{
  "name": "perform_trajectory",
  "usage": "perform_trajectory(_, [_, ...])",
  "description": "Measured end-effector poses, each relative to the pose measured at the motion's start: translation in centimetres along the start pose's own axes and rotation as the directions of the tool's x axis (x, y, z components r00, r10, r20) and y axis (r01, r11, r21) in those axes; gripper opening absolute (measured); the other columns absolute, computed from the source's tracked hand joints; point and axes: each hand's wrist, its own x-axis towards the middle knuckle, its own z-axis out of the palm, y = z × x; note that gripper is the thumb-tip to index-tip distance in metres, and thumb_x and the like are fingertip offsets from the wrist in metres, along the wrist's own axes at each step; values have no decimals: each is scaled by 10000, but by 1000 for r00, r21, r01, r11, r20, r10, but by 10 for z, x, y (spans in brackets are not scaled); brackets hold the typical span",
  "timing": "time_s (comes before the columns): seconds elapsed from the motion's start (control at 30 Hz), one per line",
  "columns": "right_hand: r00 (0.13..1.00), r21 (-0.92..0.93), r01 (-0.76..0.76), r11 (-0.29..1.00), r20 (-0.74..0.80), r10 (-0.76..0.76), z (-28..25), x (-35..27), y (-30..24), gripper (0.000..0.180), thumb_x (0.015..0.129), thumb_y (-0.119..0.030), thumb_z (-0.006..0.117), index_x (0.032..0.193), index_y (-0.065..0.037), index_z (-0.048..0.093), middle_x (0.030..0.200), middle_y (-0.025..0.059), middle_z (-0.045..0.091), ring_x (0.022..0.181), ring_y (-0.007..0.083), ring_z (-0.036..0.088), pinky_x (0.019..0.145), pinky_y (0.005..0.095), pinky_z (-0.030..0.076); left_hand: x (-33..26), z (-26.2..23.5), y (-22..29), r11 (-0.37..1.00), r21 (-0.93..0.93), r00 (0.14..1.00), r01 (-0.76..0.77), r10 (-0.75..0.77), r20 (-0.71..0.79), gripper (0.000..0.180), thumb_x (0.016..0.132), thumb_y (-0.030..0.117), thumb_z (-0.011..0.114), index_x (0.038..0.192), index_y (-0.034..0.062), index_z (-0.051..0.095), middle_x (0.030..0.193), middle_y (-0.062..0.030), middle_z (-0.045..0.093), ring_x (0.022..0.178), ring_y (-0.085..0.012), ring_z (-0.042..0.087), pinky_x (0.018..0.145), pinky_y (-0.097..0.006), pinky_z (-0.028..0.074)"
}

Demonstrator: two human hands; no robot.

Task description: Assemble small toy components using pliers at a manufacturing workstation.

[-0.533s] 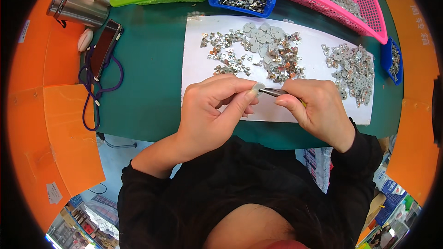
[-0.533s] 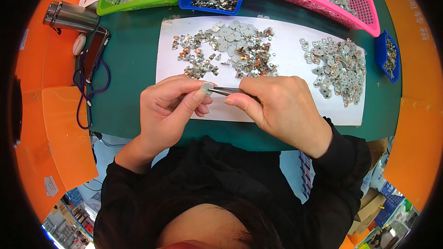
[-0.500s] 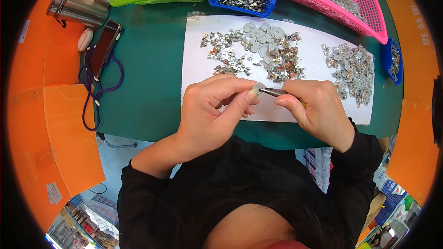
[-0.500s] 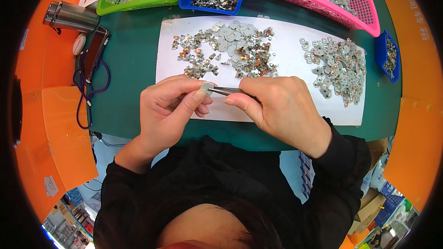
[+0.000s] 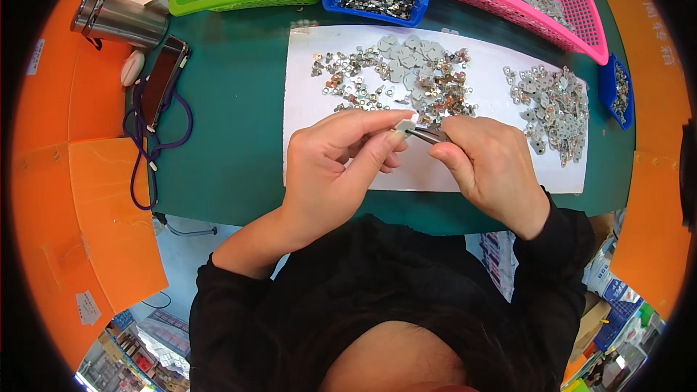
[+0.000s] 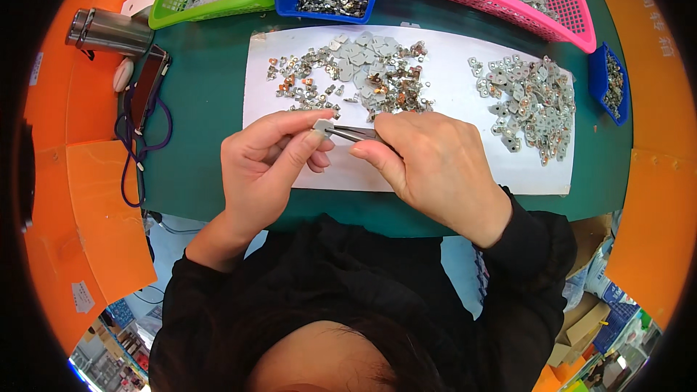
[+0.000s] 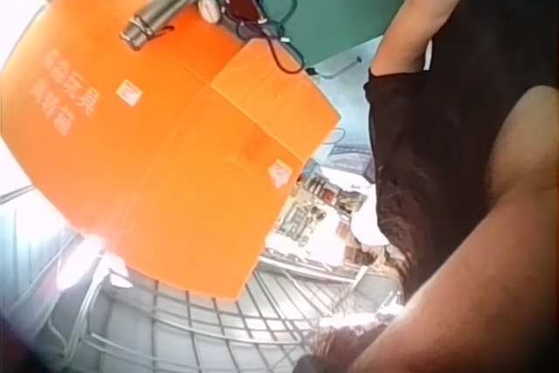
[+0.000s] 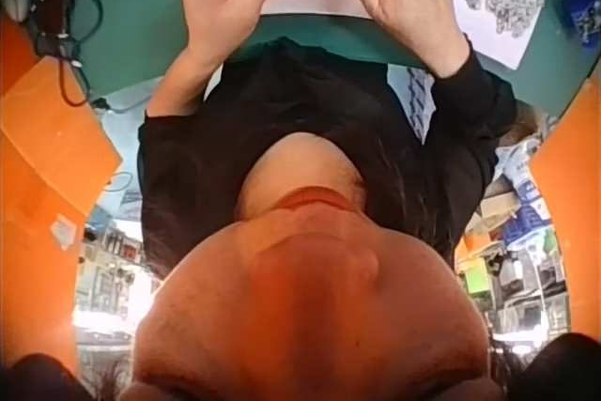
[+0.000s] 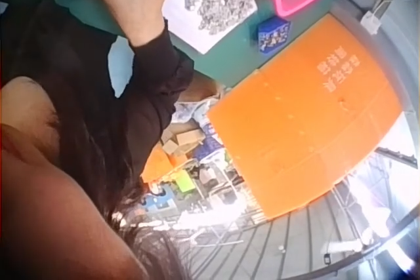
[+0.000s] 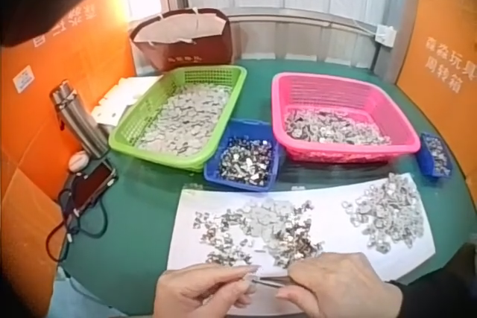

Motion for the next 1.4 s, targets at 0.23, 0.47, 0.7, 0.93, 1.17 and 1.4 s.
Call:
perform_trajectory(0.23, [988, 470, -54, 881, -103, 116, 4, -4, 0, 213, 897, -193, 655, 976, 4, 632, 844, 104, 627, 737, 208, 576, 705, 316, 452, 6, -9, 3, 862, -398, 949, 314, -284, 135, 318, 996, 102, 576, 1297, 1, 591, 886, -69, 668, 729, -94, 626, 656, -220, 518])
perform_trajectory(0.47, [961, 721, -52, 691, -152, 230, 23, 5, -14, 169, 848, -76, 705, 984, 7, 649, 892, 53, 652, 808, 124, 565, 784, 276, 447, 5, -1, -7, 501, -704, 864, 504, -312, 396, 402, 1019, 177, 545, 1394, 43, 494, 833, -23, 648, 682, -63, 598, 625, -199, 496])
perform_trajectory(0.7, [961, 703, 6, 711, -201, 191, 25, 4, -16, 123, 840, -52, 713, 926, -1, 642, 847, 45, 640, 801, 125, 564, 763, 275, 442, 2, 2, -11, 486, -721, 869, 494, -314, 383, 478, 1005, 185, 556, 1431, 12, 428, 832, -44, 628, 656, -95, 583, 576, -213, 470])
perform_trajectory(0.93, [906, 465, -85, 881, -333, 263, 2, -10, -1, 118, 809, 0, 703, 907, 23, 641, 840, 63, 629, 747, 148, 573, 705, 272, 452, -2, -6, -6, 777, -484, 915, 403, -355, 193, 386, 1027, 183, 520, 1373, 14, 498, 884, -67, 653, 749, -115, 610, 683, -262, 503])
perform_trajectory(1.17, [855, -526, -410, 745, -506, 113, -26, -59, 82, 192, 841, -98, 717, 983, 10, 647, 851, 119, 629, 736, 272, 604, 693, 335, 475, 7, -57, -14, 999, -12, 979, 36, -38, -200, 246, 979, 111, 567, 1170, -16, 654, 879, -64, 667, 779, -110, 598, 699, -235, 475])
perform_trajectory(1.4, [690, 108, -404, 908, -616, 380, -30, -47, 76, 166, 991, -178, 582, 1037, -26, 630, 938, 75, 654, 893, 158, 611, 779, 318, 472, 53, -44, -18, 758, 630, 986, -168, 126, 111, 153, 828, 120, 725, 961, 46, 712, 879, -72, 661, 808, -204, 628, 702, -299, 497])
